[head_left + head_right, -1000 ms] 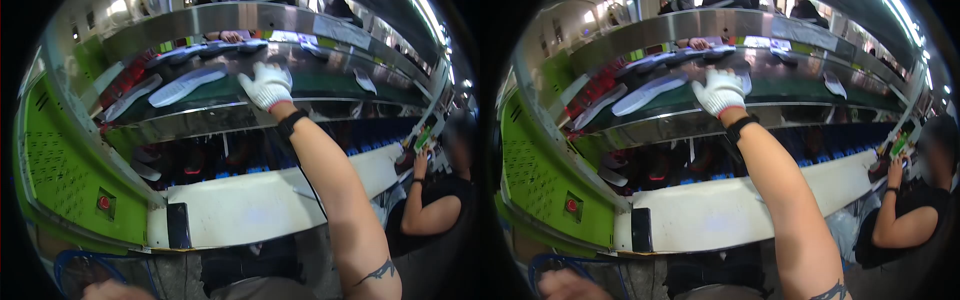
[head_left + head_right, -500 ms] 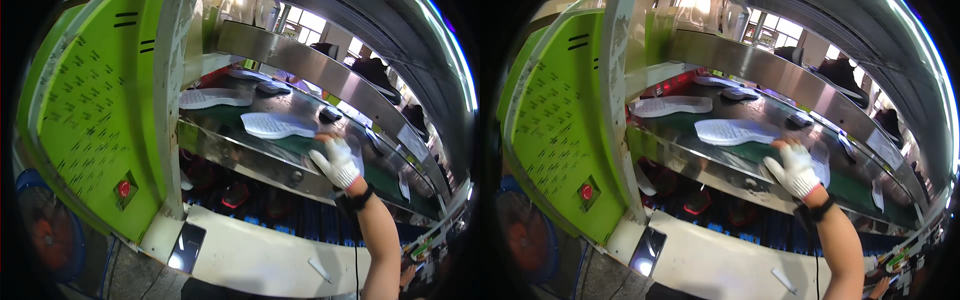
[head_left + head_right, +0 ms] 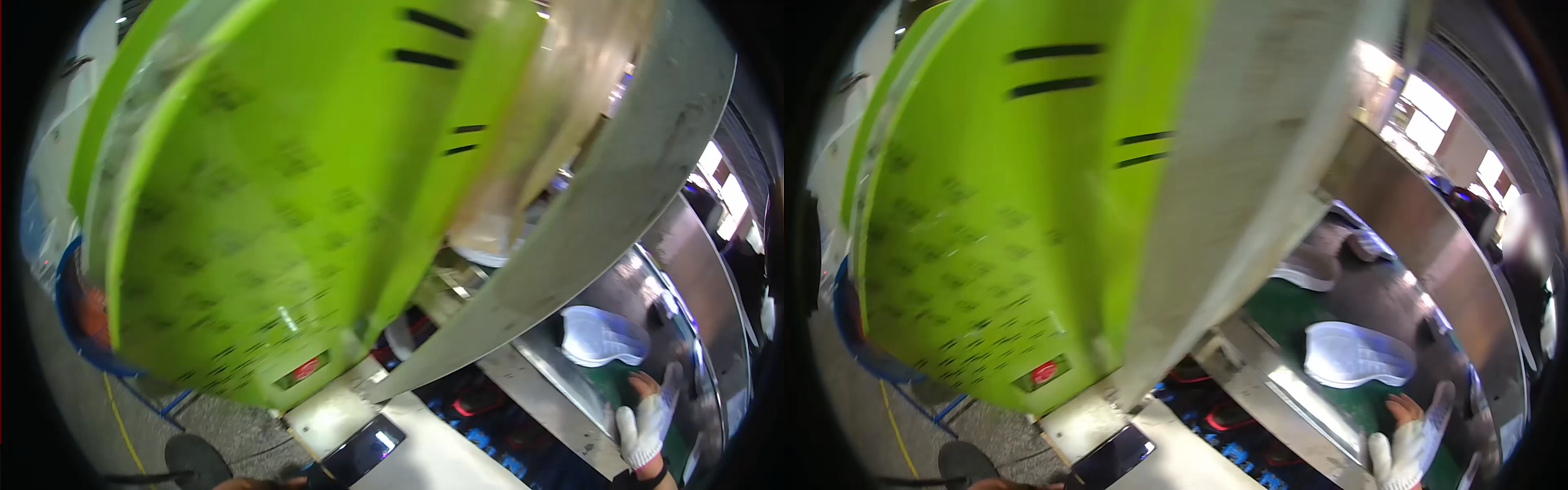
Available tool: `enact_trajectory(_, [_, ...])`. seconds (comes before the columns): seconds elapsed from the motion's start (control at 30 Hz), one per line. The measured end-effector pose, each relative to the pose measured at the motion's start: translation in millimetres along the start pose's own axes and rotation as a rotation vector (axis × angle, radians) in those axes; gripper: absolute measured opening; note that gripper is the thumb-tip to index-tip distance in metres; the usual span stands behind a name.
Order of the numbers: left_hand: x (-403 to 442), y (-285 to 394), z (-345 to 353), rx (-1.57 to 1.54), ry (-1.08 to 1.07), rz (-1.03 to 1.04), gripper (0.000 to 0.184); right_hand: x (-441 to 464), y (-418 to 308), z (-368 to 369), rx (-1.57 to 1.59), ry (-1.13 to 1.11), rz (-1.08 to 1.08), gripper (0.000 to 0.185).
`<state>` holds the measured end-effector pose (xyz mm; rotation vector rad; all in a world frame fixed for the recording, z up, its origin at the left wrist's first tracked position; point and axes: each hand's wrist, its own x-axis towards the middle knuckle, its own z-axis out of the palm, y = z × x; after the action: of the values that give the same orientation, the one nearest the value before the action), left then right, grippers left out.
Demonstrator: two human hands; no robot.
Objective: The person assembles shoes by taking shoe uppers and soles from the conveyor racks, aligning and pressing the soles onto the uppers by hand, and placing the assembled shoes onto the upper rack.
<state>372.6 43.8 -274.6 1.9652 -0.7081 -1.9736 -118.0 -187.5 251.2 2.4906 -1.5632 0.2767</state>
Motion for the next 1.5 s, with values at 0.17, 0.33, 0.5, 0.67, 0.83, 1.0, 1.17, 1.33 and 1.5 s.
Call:
enact_trajectory(0.17, [34, -82, 9, 0.006, -0.094, -0.119, 0.015, -5, 15, 19, 0.140, 0.131, 0.004, 0.047])
enact_trajectory(0.33, [55, -150, 1, -0.002, -0.263, -0.216, 0.015, 2, 14, 24, 0.172, 0.279, 0.023, 0.040])
enact_trajectory(0.5, [24, -79, -28, 0.359, 0.023, 0.289, 0.025, 44, -63, 21, 0.186, 0.294, 0.002, 0.047])
enact_trajectory(0.67, [-150, 52, 15, 0.431, -0.286, 0.629, 0.038, 71, -86, 14, 0.190, 0.167, 0.126, 0.044])
enact_trajectory(0.83, [-254, 203, 88, 0.722, -0.403, 1.231, 0.035, 33, -68, 9, -0.099, 0.455, 0.101, 0.055])
enact_trajectory(1.0, [-153, 356, 185, 0.799, 0.034, 1.663, 0.037, -25, -10, 11, -0.097, 0.528, -0.003, 0.040])
enact_trajectory(1.17, [-75, 462, 268, 1.218, 0.252, 1.081, 0.053, -36, 11, 18, -0.036, 0.500, 0.065, 0.042])
enact_trajectory(1.33, [-4, 435, 263, 1.073, 0.494, 1.326, 0.074, -29, 2, 10, 0.003, 0.381, 0.118, 0.049])
enact_trajectory(1.5, [-36, 438, 248, 1.078, 0.323, 1.224, 0.050, -26, 11, 15, 0.024, 0.461, 0.104, 0.051])
